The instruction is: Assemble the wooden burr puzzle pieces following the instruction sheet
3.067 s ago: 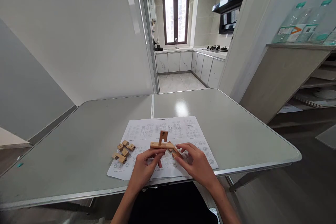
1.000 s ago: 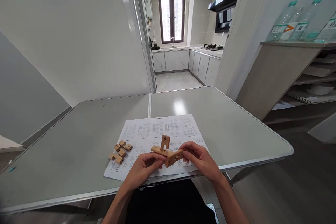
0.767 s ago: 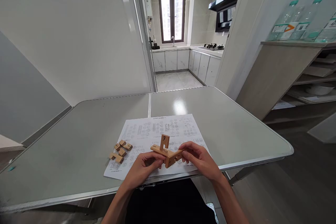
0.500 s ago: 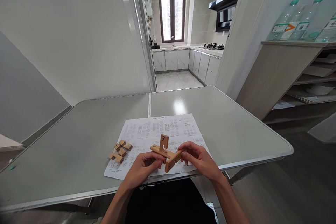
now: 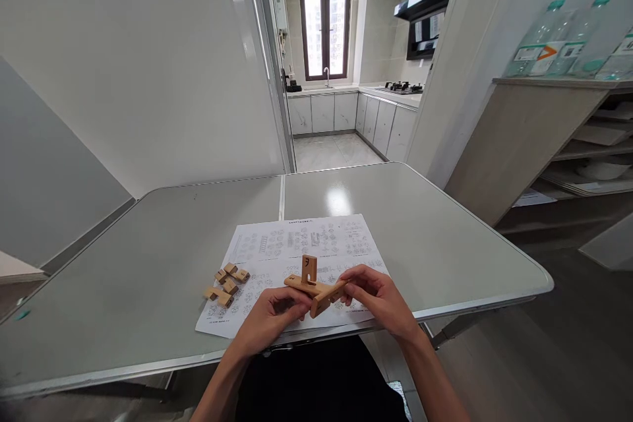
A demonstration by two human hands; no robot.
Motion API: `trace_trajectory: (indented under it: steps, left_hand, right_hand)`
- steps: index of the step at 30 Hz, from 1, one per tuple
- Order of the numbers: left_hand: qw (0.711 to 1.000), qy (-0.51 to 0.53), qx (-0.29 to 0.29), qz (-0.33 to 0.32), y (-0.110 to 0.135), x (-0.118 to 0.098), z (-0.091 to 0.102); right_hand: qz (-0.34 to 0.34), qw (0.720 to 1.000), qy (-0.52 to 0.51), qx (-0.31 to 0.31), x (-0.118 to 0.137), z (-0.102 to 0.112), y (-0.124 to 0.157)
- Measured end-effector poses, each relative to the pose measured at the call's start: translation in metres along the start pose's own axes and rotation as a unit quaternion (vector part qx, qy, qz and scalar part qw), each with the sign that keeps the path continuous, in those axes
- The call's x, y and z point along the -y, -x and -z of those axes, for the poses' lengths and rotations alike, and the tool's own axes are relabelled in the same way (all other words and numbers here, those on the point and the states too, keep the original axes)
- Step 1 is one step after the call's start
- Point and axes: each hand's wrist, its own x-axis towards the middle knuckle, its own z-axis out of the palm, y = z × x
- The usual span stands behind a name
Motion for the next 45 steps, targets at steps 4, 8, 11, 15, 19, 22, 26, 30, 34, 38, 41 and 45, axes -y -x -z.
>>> trace_trajectory:
  steps: [4,8,11,15,19,22,26,30,34,38,41,45]
  left_hand:
    - [1.0,-0.011,0.0,-0.005,0.0,0.0,0.0]
    - [1.0,-0.008,0.0,-0.004,0.0,-0.004,0.0]
    - [1.0,-0.005,-0.002,-0.004,0.0,-0.007,-0.001]
    - [1.0,0.005,-0.007,-0.004,0.0,-0.008,-0.002]
    - [1.0,0.011,-0.001,-0.012,0.0,-0.006,-0.001]
    - [1.0,0.018,0.001,-0.013,0.0,-0.005,0.0]
    - [0.998,0.061,0.011,-0.026,0.0,-0.006,-0.001]
    - [0.993,0.107,0.015,-0.04,-0.001,-0.005,-0.003]
    - [0.99,0.133,0.016,-0.034,-0.001,0.0,-0.005]
    - [0.994,0.11,0.01,-0.008,0.001,0.002,-0.005]
    - [0.995,0.097,0.01,0.001,0.002,0.002,-0.004]
    - [0.996,0.085,0.018,0.0,0.002,0.001,-0.002]
  right_hand:
    - [-0.006,1.0,-0.001,0.002,0.0,0.0,0.0]
    - [-0.01,1.0,0.014,0.011,0.002,0.0,-0.001]
    - [-0.009,1.0,0.023,0.012,0.002,0.0,-0.001]
    - [-0.01,1.0,0.029,-0.002,0.0,0.0,-0.001]
    - [-0.016,1.0,0.024,0.004,0.002,-0.001,-0.001]
    - [-0.02,0.999,0.028,0.021,0.005,-0.002,-0.001]
    - [-0.026,0.999,0.031,0.028,0.007,-0.002,-0.002]
    - [-0.039,0.998,0.037,0.032,0.006,-0.002,-0.003]
    - [-0.043,0.998,0.043,0.034,0.006,-0.001,-0.003]
    - [-0.042,0.997,0.047,0.038,0.008,-0.002,-0.003]
    - [-0.039,0.997,0.051,0.038,0.01,-0.003,-0.003]
    - [-0.033,0.997,0.055,0.038,0.01,-0.002,-0.003]
